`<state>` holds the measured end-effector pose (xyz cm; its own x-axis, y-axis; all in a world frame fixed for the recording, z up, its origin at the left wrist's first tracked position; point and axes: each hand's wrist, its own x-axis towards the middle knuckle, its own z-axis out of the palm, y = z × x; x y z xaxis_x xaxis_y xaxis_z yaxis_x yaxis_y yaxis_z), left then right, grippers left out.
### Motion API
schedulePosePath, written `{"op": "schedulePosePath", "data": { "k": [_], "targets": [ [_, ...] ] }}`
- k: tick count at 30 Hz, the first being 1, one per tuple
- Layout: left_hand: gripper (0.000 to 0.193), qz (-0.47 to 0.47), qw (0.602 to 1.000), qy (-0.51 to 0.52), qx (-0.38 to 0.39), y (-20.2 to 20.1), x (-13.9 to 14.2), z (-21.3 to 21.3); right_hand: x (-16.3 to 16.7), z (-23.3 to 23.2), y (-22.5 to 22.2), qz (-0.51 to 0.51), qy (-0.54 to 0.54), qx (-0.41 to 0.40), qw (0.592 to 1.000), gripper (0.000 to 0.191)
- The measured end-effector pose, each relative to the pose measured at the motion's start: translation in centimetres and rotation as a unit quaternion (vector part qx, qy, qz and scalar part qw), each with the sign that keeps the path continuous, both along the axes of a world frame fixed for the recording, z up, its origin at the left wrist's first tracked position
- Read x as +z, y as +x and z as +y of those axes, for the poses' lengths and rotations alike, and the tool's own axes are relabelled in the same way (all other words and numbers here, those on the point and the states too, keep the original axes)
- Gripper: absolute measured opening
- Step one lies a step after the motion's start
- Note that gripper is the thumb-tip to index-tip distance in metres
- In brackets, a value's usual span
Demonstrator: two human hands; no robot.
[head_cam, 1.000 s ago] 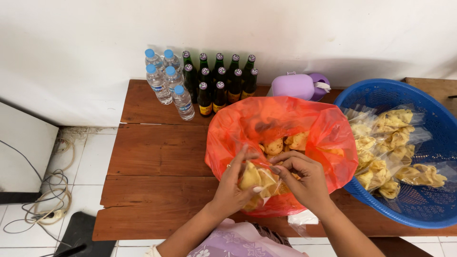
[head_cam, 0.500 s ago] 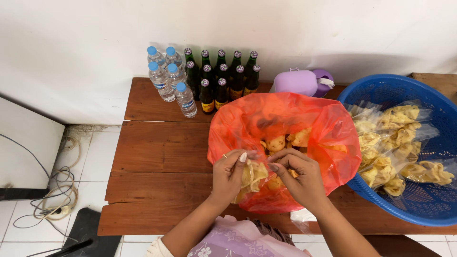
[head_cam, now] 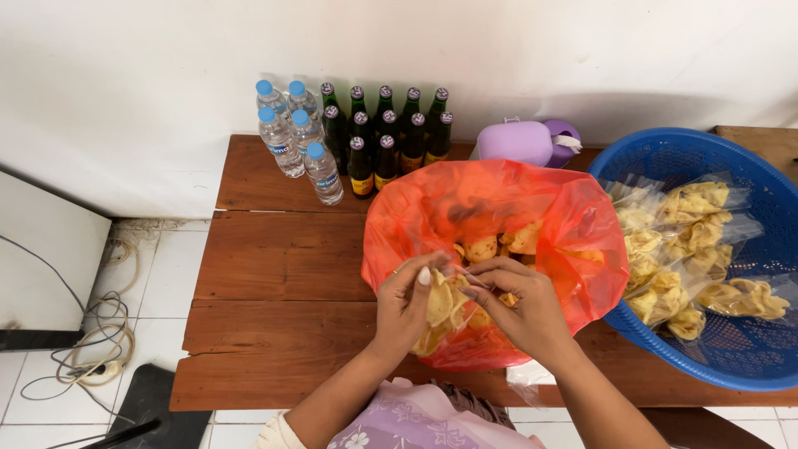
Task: The person takes fried snack pieces one at a time from a large red plastic bag and inserts them into small clear plastic bags, opening each bag by hand and placing the filled bags into a blue basket beside the table. Bottles of water and other drinks sit on the table in the background.
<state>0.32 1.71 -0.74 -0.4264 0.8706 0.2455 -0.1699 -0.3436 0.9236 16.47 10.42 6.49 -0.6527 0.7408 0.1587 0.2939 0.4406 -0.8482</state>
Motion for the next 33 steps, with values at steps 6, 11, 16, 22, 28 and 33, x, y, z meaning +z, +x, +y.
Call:
{"op": "schedulePosePath", "data": {
  "k": [6, 11, 16, 22, 28, 33],
  "targets": [
    [0.022, 0.023, 0.998, -0.051, 0.003, 0.0, -0.1, 0.1, -0.4, -0.2, 0.0, 0.026, 0.039, 0.008, 0.999, 0.012],
    [0.020, 0.082, 0.996, -0.035, 0.010, 0.1, -0.5, -0.2, -0.2, -0.1, 0.1, -0.019, 0.043, 0.023, 0.999, 0.018],
    [0.023, 0.050, 0.997, -0.052, -0.027, 0.0, -0.7, 0.1, -0.7, 0.2, 0.3, -0.011, 0.031, 0.001, 0.999, 0.012],
    [0.029, 0.038, 0.995, -0.076, -0.044, 0.0, -0.7, -0.1, -1.5, 0.7, 0.5, 0.004, 0.065, 0.003, 0.998, 0.012],
    [0.035, 0.039, 0.990, -0.117, -0.066, -0.6, -1.7, 0.0, -1.9, 0.6, 0.2, 0.038, 0.100, 0.016, 0.994, 0.018],
    [0.061, -0.196, 0.935, -0.161, -0.246, -2.8, -2.7, 0.3, -1.7, 0.8, 0.3, 0.016, 0.154, -0.082, 0.985, 0.016]
  ]
}}
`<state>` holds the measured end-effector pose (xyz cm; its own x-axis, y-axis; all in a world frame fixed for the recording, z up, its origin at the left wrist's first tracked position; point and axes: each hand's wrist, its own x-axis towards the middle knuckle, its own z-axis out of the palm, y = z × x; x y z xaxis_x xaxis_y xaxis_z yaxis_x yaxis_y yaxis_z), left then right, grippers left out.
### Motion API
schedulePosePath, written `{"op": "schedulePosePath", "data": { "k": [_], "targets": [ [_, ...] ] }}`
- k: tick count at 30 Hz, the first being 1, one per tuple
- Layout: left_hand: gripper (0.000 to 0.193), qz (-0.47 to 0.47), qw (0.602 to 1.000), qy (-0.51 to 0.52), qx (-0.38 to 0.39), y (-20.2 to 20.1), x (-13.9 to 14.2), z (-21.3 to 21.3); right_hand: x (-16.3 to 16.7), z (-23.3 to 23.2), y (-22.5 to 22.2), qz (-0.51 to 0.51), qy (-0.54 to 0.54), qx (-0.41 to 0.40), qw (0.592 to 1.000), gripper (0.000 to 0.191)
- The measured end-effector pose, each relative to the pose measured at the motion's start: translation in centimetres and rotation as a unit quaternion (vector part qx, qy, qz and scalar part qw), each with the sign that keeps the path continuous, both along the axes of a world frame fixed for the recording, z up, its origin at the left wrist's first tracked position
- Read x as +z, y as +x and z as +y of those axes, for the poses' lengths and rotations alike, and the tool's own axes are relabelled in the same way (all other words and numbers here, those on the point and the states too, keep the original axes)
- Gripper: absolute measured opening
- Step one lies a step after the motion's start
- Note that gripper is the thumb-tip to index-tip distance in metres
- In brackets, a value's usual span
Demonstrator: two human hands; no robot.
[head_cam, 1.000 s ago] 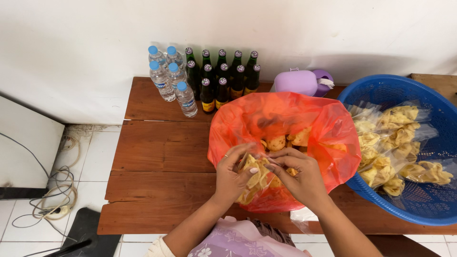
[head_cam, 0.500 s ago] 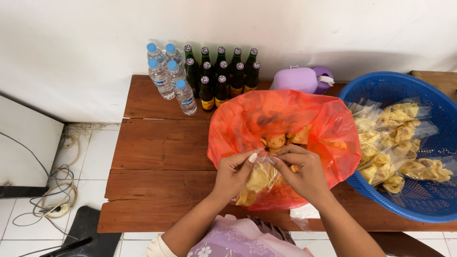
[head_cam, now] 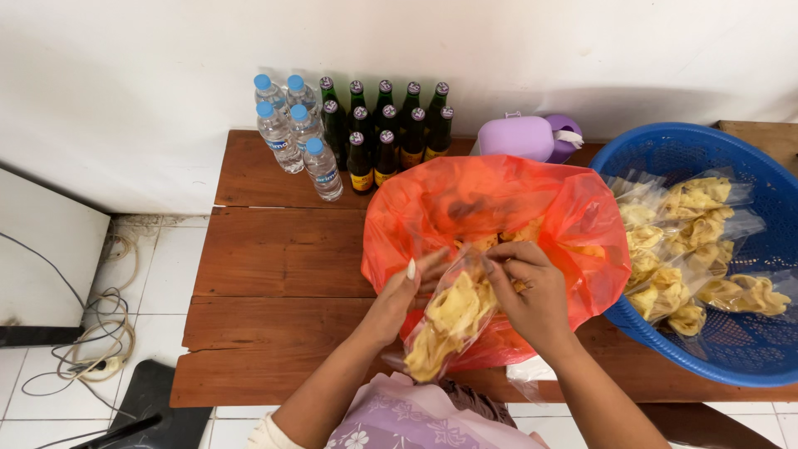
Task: The person takes fried snack pieces one at a time from a large red plastic bag and inserts them into small clear plastic bags, opening each bag by hand and placing the filled bags into a blue basket beside the table. Bottles of water and other drinks sit on the table in the background.
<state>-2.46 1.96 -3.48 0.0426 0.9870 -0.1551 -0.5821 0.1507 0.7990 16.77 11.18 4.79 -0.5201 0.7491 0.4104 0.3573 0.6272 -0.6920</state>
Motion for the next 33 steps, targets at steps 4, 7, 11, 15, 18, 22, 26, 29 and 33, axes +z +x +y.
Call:
{"op": "schedulePosePath", "data": {
  "k": [4, 7, 11, 15, 18, 22, 26, 29, 33],
  "targets": [
    [0.060, 0.210, 0.966, 0.137, -0.066, 0.3, -0.6, -0.8, 0.2, 0.1, 0.1, -0.009, 0.058, -0.008, 0.998, 0.017],
    [0.055, 0.188, 0.972, 0.110, -0.087, 0.9, -0.5, -0.9, 0.1, 0.2, -0.1, -0.013, 0.081, 0.001, 0.997, 0.016],
    [0.055, 0.079, 0.994, 0.034, -0.065, 0.7, 1.0, -0.4, -0.1, 0.7, 0.0, -0.012, 0.071, -0.050, 0.996, 0.020],
    [0.043, 0.384, 0.917, 0.106, 0.017, 0.4, 3.4, -2.4, -0.1, 1.4, 0.5, 0.005, 0.086, -0.094, 0.992, 0.020],
    [0.038, 0.518, 0.833, 0.175, 0.084, 0.6, 4.3, -3.2, 0.0, 1.7, 0.8, 0.009, 0.082, -0.112, 0.990, 0.022],
    [0.016, 0.429, 0.889, 0.157, 0.024, 0.9, 4.1, -3.6, 0.4, 1.8, 0.8, 0.017, 0.085, -0.106, 0.991, 0.019],
    [0.017, 0.409, 0.896, 0.169, 0.025, 0.2, 3.9, -3.1, 1.1, 1.9, 0.8, 0.018, 0.054, -0.089, 0.994, 0.018],
    [0.026, 0.378, 0.914, 0.141, 0.039, -0.3, 4.3, -2.8, 1.6, 1.7, 0.7, 0.000, 0.059, -0.032, 0.998, 0.021],
    [0.054, 0.221, 0.967, 0.125, 0.012, 0.3, 3.7, -1.3, 1.5, 0.4, -0.2, 0.008, 0.013, 0.065, 0.998, 0.007]
  ]
}}
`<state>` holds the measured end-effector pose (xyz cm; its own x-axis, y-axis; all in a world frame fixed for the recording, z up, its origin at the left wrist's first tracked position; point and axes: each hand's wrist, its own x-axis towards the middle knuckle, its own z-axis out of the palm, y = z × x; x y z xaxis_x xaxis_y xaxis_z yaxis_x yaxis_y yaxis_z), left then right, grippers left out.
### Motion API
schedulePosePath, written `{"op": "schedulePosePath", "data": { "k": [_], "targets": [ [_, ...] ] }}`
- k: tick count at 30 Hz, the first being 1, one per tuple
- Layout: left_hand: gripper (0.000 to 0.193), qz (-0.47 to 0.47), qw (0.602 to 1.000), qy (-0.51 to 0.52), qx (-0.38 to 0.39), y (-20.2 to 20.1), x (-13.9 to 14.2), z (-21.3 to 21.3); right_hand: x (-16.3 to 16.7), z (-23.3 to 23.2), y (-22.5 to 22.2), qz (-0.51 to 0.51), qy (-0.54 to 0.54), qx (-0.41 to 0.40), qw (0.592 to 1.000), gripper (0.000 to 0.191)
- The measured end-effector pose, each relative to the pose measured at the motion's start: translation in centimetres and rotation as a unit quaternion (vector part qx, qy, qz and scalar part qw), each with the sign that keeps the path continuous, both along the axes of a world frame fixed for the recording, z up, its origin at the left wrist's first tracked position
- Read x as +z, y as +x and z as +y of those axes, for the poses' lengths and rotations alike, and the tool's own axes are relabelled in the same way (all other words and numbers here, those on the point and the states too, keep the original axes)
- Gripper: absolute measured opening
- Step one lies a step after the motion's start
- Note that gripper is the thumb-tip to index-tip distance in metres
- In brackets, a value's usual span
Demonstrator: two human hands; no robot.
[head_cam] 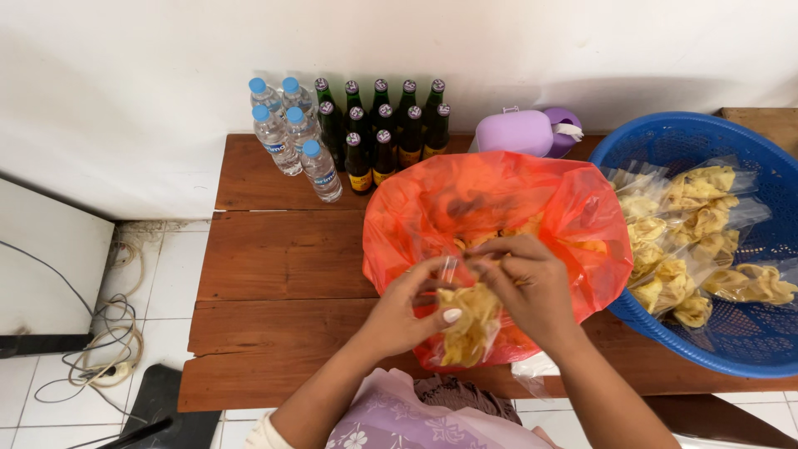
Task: The person takes fried snack pieces one at a time from a large red plastic bag and inserts them into small clear plastic bags, opening each bag by hand and placing the filled bags into a blue basket beside the table. Bottles of water and other drinks sit on the table in the background.
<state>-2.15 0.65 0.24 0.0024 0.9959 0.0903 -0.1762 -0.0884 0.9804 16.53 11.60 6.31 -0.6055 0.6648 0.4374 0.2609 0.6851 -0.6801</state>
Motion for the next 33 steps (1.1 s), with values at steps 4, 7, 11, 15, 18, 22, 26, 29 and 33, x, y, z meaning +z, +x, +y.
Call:
{"op": "schedulePosePath", "data": {
  "k": [4, 7, 11, 15, 18, 22, 26, 29, 33],
  "targets": [
    [0.028, 0.014, 0.999, -0.015, 0.039, 1.8, -2.4, 1.6, -0.1, -0.2, -0.2, -0.023, -0.051, 0.020, 0.998, 0.009],
    [0.024, -0.068, 0.994, -0.055, 0.059, 1.7, -4.0, 2.4, 0.3, 1.1, 0.7, -0.055, -0.107, 0.013, 0.993, 0.007],
    [0.023, -0.118, 0.988, -0.042, 0.092, 1.6, -4.4, 3.3, 0.0, 1.4, 1.3, -0.004, -0.170, 0.032, 0.985, 0.034],
    [0.026, -0.118, 0.987, -0.017, 0.110, 2.2, -3.4, 4.4, -1.1, 1.0, 1.1, 0.023, -0.258, -0.007, 0.966, 0.050],
    [0.033, -0.121, 0.991, -0.013, 0.060, 2.3, -2.6, 4.9, -1.9, 1.3, 1.0, 0.040, -0.274, -0.042, 0.960, 0.028],
    [0.038, -0.130, 0.989, 0.028, 0.060, 3.2, -1.8, 6.2, -2.4, 1.6, 2.7, 0.126, -0.305, -0.052, 0.942, 0.026],
    [0.038, -0.079, 0.996, 0.033, 0.039, 4.9, -0.8, 8.0, -2.8, 2.1, 4.8, 0.126, -0.354, -0.087, 0.922, 0.033],
    [0.037, -0.038, 0.997, 0.066, 0.017, 6.5, -0.1, 9.0, -3.4, 2.6, 6.5, 0.167, -0.396, -0.047, 0.902, 0.033],
    [0.037, 0.025, 0.995, 0.101, 0.015, 8.0, 0.8, 10.1, -4.5, 3.2, 8.3, 0.232, -0.443, -0.054, 0.864, 0.035]
  ]
}}
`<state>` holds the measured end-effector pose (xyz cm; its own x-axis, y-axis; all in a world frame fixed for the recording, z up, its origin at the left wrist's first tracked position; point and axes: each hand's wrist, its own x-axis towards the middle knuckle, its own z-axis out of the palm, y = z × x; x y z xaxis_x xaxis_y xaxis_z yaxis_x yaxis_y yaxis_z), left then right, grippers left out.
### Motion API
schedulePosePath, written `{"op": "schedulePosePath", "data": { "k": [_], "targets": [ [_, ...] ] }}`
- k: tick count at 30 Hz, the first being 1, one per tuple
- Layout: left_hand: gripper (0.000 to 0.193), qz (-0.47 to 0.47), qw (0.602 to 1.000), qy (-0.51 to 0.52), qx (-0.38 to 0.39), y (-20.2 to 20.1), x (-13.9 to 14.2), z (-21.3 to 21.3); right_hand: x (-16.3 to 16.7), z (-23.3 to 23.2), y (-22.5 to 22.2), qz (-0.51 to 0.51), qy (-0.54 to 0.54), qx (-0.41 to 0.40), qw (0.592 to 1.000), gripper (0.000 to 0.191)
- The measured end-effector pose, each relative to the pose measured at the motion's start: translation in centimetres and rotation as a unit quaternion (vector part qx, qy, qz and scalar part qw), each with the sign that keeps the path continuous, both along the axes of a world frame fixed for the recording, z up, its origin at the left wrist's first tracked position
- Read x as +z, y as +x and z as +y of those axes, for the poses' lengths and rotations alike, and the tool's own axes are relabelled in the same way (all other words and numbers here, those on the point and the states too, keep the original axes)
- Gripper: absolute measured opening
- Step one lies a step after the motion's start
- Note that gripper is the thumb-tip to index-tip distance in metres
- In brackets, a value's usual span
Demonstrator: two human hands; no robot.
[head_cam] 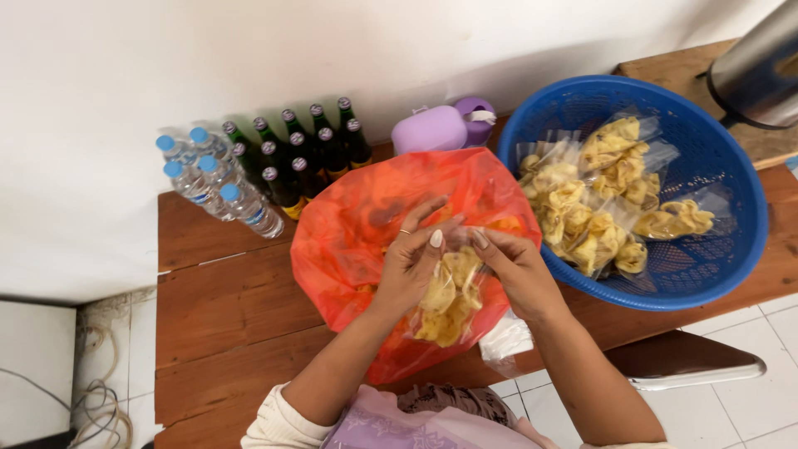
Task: The person takes fried snack pieces one at a time from a large red plastic bag and inserts them into small clear plastic bags, opening each bag by hand and placing the filled bags into a blue basket beside the table. Bottles of water and other drinks sit on the table in the background.
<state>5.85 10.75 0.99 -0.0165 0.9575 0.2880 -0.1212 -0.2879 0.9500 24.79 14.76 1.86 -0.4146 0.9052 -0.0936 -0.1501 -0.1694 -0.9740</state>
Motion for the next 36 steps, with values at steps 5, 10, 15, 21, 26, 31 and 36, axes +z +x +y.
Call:
{"op": "schedulePosePath", "data": {
  "k": [5, 10, 15, 21, 26, 31, 36],
  "targets": [
    [0.048, -0.043, 0.995, -0.065, -0.062, 1.5, -0.2, 0.7, -0.5, 0.1, 1.4, -0.050, 0.101, -0.092, 0.989, 0.028],
    [0.040, -0.005, 0.990, -0.140, -0.027, 2.0, -1.2, 0.6, -0.6, 0.1, 1.3, -0.063, 0.186, -0.118, 0.973, 0.024],
    [0.047, -0.070, 0.988, -0.135, -0.026, 2.0, -1.2, 1.3, -0.6, 0.9, 2.7, -0.030, 0.086, -0.075, 0.993, 0.026],
    [0.047, -0.141, 0.982, -0.108, -0.065, 2.5, -0.9, 1.3, -0.7, 0.4, 3.0, -0.047, 0.104, -0.104, 0.988, 0.026],
    [0.036, -0.032, 0.993, -0.111, -0.024, 3.4, -1.8, 1.7, 0.5, -0.5, 3.1, -0.052, 0.146, -0.129, 0.980, 0.024],
    [0.031, 0.017, 0.999, -0.035, 0.007, 4.4, -2.7, 2.9, 1.6, -0.3, 4.6, -0.088, 0.126, -0.097, 0.983, 0.028],
    [0.039, -0.108, 0.988, -0.081, -0.078, 5.9, -2.7, 3.8, 0.4, 2.4, 8.7, -0.103, 0.108, -0.127, 0.981, 0.020]
  ]
}}
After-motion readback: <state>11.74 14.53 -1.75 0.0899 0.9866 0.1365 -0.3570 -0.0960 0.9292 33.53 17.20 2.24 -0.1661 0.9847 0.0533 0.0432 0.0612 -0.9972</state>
